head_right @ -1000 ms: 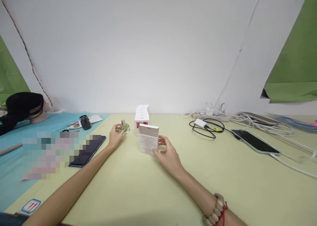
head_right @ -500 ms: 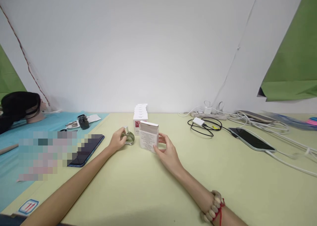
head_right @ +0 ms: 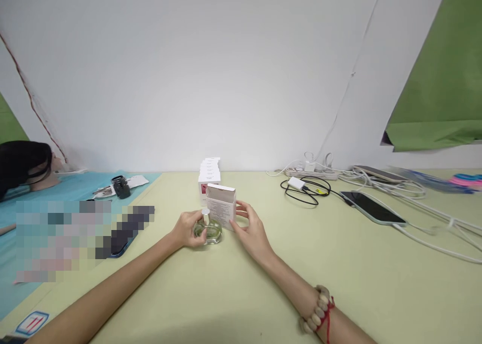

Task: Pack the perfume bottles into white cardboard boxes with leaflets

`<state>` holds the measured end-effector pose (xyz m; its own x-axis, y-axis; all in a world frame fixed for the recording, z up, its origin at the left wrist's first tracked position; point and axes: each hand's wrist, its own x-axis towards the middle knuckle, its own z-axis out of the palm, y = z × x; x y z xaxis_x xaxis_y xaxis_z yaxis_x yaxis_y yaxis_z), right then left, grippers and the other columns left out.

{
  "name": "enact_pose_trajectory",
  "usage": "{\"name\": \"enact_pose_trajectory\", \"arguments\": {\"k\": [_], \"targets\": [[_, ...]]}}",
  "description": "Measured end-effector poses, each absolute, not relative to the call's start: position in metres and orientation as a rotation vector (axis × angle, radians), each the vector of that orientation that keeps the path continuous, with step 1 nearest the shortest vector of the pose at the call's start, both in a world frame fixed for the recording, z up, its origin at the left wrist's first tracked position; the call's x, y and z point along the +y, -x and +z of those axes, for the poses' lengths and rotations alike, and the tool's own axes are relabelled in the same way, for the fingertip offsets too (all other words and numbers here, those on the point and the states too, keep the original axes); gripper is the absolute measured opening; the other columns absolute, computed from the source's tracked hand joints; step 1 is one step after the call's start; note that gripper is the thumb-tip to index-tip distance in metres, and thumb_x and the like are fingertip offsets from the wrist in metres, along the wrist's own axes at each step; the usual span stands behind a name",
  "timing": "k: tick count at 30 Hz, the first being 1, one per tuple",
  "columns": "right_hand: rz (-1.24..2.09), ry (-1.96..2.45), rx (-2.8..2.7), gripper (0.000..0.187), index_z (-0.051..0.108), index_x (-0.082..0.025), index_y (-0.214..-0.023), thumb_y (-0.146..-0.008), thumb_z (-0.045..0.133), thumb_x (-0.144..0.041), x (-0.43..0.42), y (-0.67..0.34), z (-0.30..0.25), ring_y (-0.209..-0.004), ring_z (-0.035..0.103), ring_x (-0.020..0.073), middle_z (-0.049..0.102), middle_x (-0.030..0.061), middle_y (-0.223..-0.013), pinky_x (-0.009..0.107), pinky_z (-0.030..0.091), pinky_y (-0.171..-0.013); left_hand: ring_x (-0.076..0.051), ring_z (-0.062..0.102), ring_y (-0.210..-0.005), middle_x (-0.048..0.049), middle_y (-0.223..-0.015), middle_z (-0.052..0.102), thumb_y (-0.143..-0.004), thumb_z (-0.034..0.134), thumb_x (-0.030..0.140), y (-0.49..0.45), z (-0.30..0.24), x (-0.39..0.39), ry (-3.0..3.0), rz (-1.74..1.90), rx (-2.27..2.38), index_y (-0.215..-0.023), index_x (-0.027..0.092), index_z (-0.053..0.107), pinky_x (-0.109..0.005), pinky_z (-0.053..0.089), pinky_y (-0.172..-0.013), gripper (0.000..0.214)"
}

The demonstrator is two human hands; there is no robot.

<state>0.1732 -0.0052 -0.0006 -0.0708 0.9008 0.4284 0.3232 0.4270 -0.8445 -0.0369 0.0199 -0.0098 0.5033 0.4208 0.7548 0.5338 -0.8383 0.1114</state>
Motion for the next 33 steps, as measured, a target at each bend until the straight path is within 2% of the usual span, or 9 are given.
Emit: {"name": "enact_pose_trajectory", "arguments": {"k": [4,8,14,18,23,27,31,33], "targets": [[0.717,1.073,-1.649,0.049,0.04,-0.025,-0.121,-0.076,0.053,-0.036,-0.005,-0.173,-0.001,-0.108,0.052,0.0234,0.053,0.009,-0.116,0.031,0.056,-0.061,-0.011,0.053,-0.05,0.0016,-0.061,0.058,-0.067,0.051,0.029,0.017,-0.01,0.009,2.557,-1.252,-0.689,-0.091,0.019,0.049,-0.022,0.039,-0.045,0.027],[0.713,1.07,-1.66,0.049,0.04,-0.026,-0.123,-0.077,0.053,-0.035,-0.006,-0.173,0.0,-0.11,0.05,0.0234,0.052,0.0086,-0.117,0.029,0.056,-0.061,-0.013,0.055,-0.055,-0.0001,-0.063,0.057,-0.067,0.057,0.033,0.01,-0.005,0.003,2.476,-1.305,-0.652,-0.091,0.018,0.05,-0.023,0.042,-0.048,0.029],[0.678,1.08,-1.639,0.048,0.043,-0.025,-0.121,-0.075,0.055,-0.034,-0.005,-0.173,-0.001,-0.103,0.052,0.0221,0.053,0.0078,-0.112,0.029,0.055,-0.062,-0.017,0.059,-0.076,-0.0098,-0.092,0.057,-0.064,0.061,0.04,0.012,-0.004,0.005,2.35,-1.384,-0.667,-0.091,0.018,0.054,-0.027,0.05,-0.061,0.035],[0.651,1.092,-1.632,0.048,0.045,-0.025,-0.12,-0.074,0.056,-0.035,-0.003,-0.174,-0.003,-0.098,0.053,0.0211,0.053,0.0074,-0.111,0.03,0.055,-0.063,-0.022,0.055,-0.093,-0.011,-0.101,0.052,-0.064,0.063,0.04,0.014,-0.005,0.005,2.331,-1.373,-0.674,-0.094,0.02,0.054,-0.034,0.049,-0.075,0.038],[0.653,1.106,-1.621,0.049,0.045,-0.025,-0.119,-0.073,0.057,-0.037,-0.002,-0.174,-0.005,-0.093,0.054,0.0208,0.053,0.0081,-0.108,0.029,0.054,-0.058,-0.025,0.044,-0.109,-0.0122,-0.113,0.045,-0.071,0.056,0.029,0.019,-0.008,0.009,2.321,-1.572,-0.822,-0.11,0.019,0.042,-0.042,0.04,-0.089,0.043],[0.624,1.117,-1.572,0.047,0.046,-0.023,-0.117,-0.075,0.055,-0.041,-0.006,-0.172,0.001,-0.09,0.055,0.0203,0.053,0.0082,-0.103,0.03,0.054,-0.058,-0.023,0.037,-0.118,-0.0127,-0.122,0.038,-0.079,0.051,0.025,0.02,-0.012,0.019,2.217,-1.808,-1.115,-0.119,0.021,0.031,-0.042,0.036,-0.093,0.045],[0.63,1.062,-1.592,0.036,0.05,-0.023,-0.108,-0.08,0.048,-0.044,-0.016,-0.171,0.012,-0.088,0.057,0.0176,0.057,0.005,-0.093,0.032,0.053,-0.068,-0.019,0.046,-0.111,-0.0112,-0.123,0.043,-0.083,0.05,0.032,0.018,-0.013,0.026,2.447,-1.944,-1.364,-0.126,0.024,0.021,-0.038,0.039,-0.09,0.052],[0.62,1.03,-1.69,0.035,0.05,-0.025,-0.107,-0.078,0.053,-0.044,-0.021,-0.169,0.016,-0.09,0.057,0.0169,0.059,0.0031,-0.093,0.033,0.051,-0.076,-0.018,0.05,-0.106,-0.0096,-0.118,0.049,-0.084,0.049,0.033,0.016,-0.012,0.026,2.616,-1.977,-1.375,-0.128,0.025,0.019,-0.037,0.039,-0.09,0.055]]}}
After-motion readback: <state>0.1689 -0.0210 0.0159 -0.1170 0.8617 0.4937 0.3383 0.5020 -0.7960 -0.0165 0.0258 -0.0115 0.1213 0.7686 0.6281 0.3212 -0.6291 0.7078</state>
